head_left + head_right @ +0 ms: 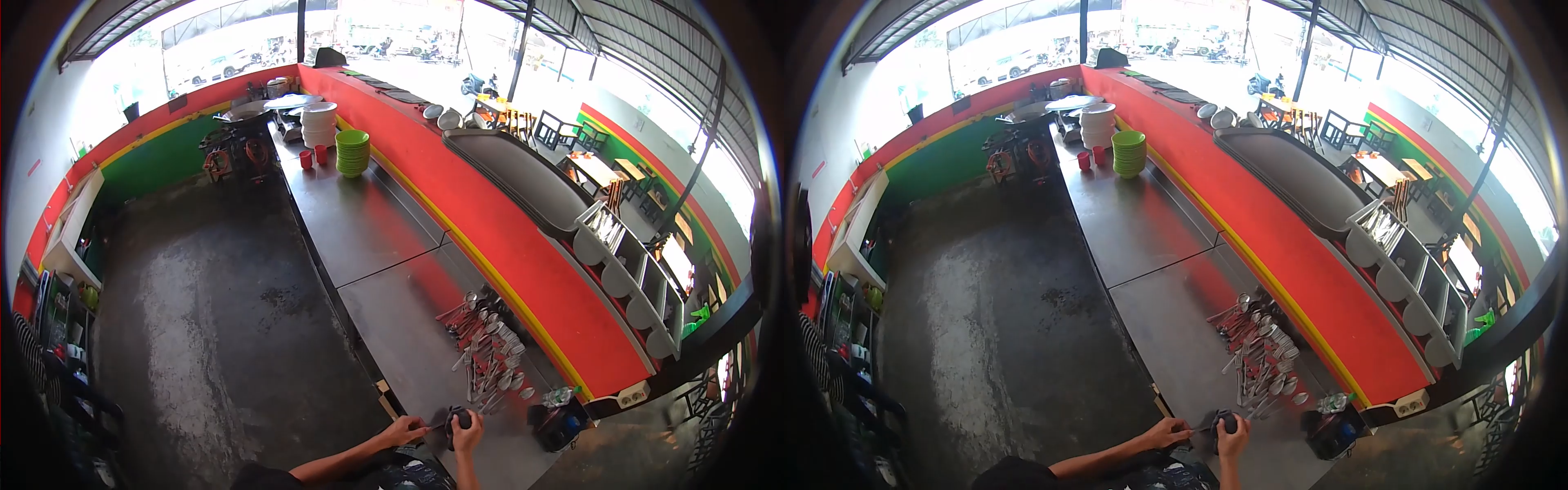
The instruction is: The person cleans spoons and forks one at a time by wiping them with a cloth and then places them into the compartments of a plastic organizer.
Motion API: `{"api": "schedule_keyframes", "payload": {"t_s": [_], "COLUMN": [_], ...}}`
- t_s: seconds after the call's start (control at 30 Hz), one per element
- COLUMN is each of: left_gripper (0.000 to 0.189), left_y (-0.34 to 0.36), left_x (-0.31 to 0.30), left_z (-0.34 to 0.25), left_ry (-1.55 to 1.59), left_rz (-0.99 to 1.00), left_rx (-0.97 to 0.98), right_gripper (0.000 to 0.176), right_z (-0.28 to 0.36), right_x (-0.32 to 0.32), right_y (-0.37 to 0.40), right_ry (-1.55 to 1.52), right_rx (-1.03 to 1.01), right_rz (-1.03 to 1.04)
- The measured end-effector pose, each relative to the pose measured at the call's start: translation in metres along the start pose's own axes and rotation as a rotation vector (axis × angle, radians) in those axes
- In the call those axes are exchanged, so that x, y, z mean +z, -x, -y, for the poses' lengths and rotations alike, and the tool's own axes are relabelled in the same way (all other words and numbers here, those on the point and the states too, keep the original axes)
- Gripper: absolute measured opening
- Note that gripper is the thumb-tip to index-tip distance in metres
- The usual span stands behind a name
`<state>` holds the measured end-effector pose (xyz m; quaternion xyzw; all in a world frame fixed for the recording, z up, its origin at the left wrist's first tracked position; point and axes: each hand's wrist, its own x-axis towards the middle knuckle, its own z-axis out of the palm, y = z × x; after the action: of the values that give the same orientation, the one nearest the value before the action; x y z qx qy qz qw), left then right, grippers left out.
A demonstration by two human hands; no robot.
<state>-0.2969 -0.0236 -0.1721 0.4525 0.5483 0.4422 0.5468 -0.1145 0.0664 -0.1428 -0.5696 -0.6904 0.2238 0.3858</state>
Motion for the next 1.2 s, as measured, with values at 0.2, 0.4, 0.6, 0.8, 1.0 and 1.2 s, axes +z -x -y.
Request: {"api": "schedule_keyframes", "payload": {"t_s": [0.2, 0.4, 0.6, 0.8, 1.0, 1.2], "left_gripper": [0.033, 0.034, 0.039, 0.040, 0.022, 0.018], "left_y": [-0.004, -0.015, -0.020, -0.023, -0.027, -0.027], "left_x": [0.008, 0.009, 0.016, 0.031, 0.056, 0.048], "left_z": [-0.017, -0.027, -0.030, -0.035, -0.032, -0.053], "left_ry": [-0.004, -0.062, 0.188, 0.133, -0.235, -0.421], "left_rz": [0.088, 0.178, 0.160, 0.241, 0.227, 0.329], "left_rx": [-0.004, 0.009, -0.128, -0.152, 0.079, 0.177], "right_gripper": [0.036, 0.038, 0.036, 0.030, 0.024, 0.018], "right_z": [-0.010, -0.067, -0.079, -0.115, -0.015, 0.018], "right_x": [-0.013, -0.033, -0.081, -0.066, -0.046, -0.068], "right_y": [-0.004, 0.001, 0.008, 0.041, 0.045, 0.033], "right_ry": [0.082, 0.163, -0.602, -0.813, -0.977, -0.882], "right_rx": [0.060, 0.307, 0.832, 0.732, 0.691, 0.757], "right_rz": [-0.128, -0.353, -0.436, -0.071, 0.200, 0.141]}}
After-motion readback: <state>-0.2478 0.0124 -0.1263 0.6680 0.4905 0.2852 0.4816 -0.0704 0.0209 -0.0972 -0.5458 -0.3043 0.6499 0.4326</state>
